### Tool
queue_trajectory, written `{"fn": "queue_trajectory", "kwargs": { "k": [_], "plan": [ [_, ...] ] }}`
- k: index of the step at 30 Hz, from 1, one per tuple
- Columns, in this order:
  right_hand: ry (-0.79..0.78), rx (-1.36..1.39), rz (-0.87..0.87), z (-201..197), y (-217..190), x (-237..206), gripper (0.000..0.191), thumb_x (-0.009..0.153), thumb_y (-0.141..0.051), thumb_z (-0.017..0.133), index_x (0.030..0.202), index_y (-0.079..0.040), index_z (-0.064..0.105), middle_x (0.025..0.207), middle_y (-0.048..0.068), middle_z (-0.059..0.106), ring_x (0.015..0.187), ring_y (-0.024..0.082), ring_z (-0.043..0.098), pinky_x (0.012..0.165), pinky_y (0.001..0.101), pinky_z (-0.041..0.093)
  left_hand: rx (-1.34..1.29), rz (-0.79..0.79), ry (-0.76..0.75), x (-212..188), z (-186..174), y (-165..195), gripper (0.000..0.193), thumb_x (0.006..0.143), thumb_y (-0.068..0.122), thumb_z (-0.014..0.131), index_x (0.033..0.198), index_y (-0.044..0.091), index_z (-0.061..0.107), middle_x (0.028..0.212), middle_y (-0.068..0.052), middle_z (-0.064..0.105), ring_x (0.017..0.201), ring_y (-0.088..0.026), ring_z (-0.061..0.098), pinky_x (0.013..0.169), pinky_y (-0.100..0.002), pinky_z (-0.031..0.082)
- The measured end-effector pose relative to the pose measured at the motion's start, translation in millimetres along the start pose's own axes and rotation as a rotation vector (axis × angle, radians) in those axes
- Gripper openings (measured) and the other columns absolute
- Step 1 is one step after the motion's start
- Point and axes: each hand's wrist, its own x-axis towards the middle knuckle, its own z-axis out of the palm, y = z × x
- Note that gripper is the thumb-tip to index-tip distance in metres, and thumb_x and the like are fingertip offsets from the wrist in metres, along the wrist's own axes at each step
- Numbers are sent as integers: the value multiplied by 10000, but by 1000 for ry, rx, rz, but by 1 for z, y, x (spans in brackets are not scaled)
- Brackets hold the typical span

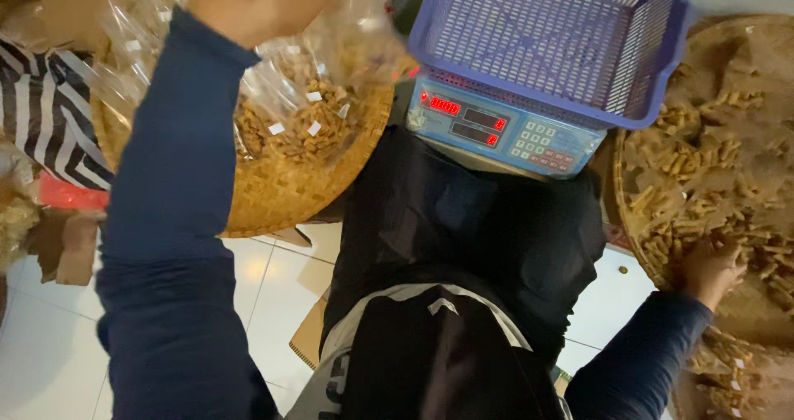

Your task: The person sits on the floor and packs fried snack pieces into small clear plastic bags. They take pieces by hand from large woven bamboo trays, place a bag on a digital weighing scale, add or remove pieces to reach the target weight, then set filled bags with the other finished bags.

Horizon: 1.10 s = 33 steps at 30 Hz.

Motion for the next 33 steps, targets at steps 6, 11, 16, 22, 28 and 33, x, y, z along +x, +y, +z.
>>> {"fn": "queue_trajectory", "kwargs": {
  "k": [6, 11, 16, 22, 28, 33],
  "plan": [
    [1, 6, 20, 0, -1, 1, 341, 1007, -289, 658, 1306, -125, 670, 1259, 177, 701, 1274, 486, 476, 1083, 644, 314, -723, -614, -152, -43, 71, -3, 191, 967, 167, 673, 863, 18, 731, 719, -126, 681, 613, -238, 665, 610, -391, 533],
    [31, -16, -23, -4, -6, -1, 287, 1029, -262, 623, 1265, -106, 672, 1261, 204, 697, 1268, 483, 506, 1060, 646, 346, -785, -897, -107, -58, 94, -17, 252, 952, 172, 674, 849, -59, 690, 753, -191, 680, 652, -251, 694, 630, -425, 554],
    [25, 25, 59, -7, -9, -3, 336, 1012, -257, 624, 1310, -119, 695, 1295, 269, 611, 1215, 487, 523, 1036, 629, 370, -678, -1047, -276, -51, 79, -15, 336, 968, 221, 654, 861, -90, 720, 758, -161, 712, 618, -215, 707, 616, -373, 583],
    [-10, 44, 39, -11, -11, -4, 366, 1059, -343, 629, 1339, -109, 650, 1291, 227, 679, 1284, 465, 511, 1109, 625, 348, -824, -975, -504, -60, 55, -20, 242, 958, 221, 697, 950, -14, 756, 812, -133, 738, 664, -192, 679, 607, -346, 571],
    [187, -165, 5, -8, 1, -6, 567, 1023, -366, 665, 1427, 21, 573, 1366, 404, 531, 1124, 599, 464, 897, 681, 361, -1058, -952, -173, -60, 95, -10, 267, 1025, 204, 587, 1162, 12, 711, 927, -154, 719, 784, -243, 717, 688, -385, 598],
    [61, 1, 5, -7, 31, -9, 411, 1042, -206, 686, 1396, -33, 566, 1330, 278, 637, 1244, 495, 522, 1097, 570, 424, -214, -785, 12, -83, 91, -3, 326, 1118, 260, 512, 1124, -5, 702, 1053, -307, 689, 947, -548, 626, 785, -623, 472]
  ]
}}
